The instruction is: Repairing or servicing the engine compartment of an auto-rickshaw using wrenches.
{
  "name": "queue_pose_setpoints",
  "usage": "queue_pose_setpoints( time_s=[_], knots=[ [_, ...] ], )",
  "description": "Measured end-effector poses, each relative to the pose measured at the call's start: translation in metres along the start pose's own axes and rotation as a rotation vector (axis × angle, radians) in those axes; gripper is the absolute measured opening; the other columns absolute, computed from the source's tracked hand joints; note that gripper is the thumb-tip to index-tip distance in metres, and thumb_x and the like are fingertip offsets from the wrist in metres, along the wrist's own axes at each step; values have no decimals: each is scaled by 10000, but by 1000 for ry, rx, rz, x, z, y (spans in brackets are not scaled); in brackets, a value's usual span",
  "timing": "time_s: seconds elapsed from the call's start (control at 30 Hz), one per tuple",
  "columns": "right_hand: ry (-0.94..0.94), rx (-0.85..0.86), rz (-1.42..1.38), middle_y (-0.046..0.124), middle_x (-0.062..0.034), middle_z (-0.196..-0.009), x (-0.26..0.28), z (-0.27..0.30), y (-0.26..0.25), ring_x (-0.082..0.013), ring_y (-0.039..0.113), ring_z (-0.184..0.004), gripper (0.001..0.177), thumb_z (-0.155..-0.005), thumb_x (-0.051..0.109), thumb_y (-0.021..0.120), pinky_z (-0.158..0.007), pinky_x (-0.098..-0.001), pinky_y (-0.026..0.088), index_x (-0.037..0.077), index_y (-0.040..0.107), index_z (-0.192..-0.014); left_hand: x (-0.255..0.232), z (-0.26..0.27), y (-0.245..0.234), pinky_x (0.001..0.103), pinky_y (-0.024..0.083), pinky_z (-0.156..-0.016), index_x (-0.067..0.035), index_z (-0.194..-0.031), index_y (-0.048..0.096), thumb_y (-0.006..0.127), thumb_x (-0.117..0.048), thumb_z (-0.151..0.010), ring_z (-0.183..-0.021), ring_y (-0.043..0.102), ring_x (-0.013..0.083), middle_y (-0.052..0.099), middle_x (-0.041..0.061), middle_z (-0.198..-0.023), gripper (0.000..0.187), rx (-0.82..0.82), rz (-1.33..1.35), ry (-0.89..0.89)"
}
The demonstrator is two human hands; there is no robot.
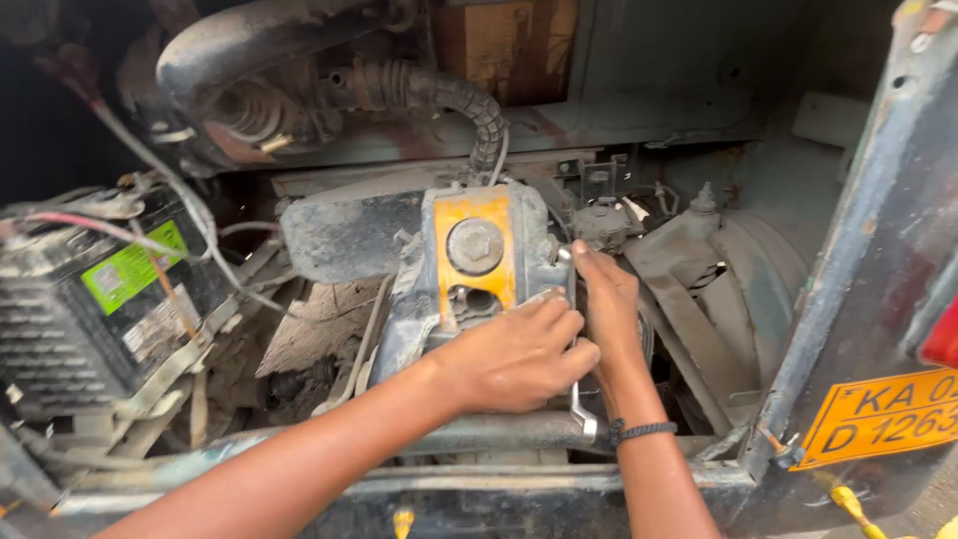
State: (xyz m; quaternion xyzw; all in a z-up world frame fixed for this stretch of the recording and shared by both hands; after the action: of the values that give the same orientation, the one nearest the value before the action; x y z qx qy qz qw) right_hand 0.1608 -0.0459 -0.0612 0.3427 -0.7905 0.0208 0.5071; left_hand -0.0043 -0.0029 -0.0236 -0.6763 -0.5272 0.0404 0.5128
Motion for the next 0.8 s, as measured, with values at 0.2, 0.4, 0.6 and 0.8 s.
queue_pose_setpoints(
  time_s=[0.2, 0.4, 0.6, 0.8],
  knots=[
    [170, -76, -131, 738, -26, -972, 10, 9, 3, -122, 670, -870, 338, -977, 319, 537, -759, -303, 520, 36, 707, -1050, 46, -56, -37, 515, 503, -782, -9, -1046, 532, 501, -255, -1020, -926, 634, 426, 640, 228, -914, 249, -183, 382, -441],
    [-155, -34, 215, 722, -12, -1070, -2, -2, 4, -117, 605, -985, 366, -1013, 271, 617, -933, -270, 438, -81, 717, -1012, 163, -113, -3, 548, 523, -730, 36, -962, 672, 560, -300, -976, -857, 652, 514, 688, 293, -898, 355, -337, 318, -692],
    [195, -4, -60, 704, -21, -940, 20, 8, 8, -94, 599, -922, 389, -1032, 347, 477, -823, -261, 420, 30, 698, -985, 126, -98, 10, 494, 601, -713, 110, -955, 678, 552, -184, -844, -784, 768, 421, 715, 300, -862, 339, 138, 520, -1003],
    [109, 127, -217, 580, -32, -926, -57, -16, -34, -117, 513, -827, 283, -1124, 257, 642, -690, -297, 421, 17, 606, -979, 42, -39, 6, 558, 536, -697, 64, -929, 621, 560, -135, -906, -757, 666, 484, 672, 289, -752, 209, -95, 298, -672]
  ],
)
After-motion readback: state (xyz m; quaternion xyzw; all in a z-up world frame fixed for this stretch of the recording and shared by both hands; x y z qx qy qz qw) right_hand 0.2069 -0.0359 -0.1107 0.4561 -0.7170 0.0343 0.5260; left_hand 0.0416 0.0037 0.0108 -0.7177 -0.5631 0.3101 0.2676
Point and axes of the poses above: each hand's wrist, its own z-axis away from the middle knuckle, its own y-axis out of the palm, x = y × z, the point moved 3 cm from there along -z, towards the middle knuckle
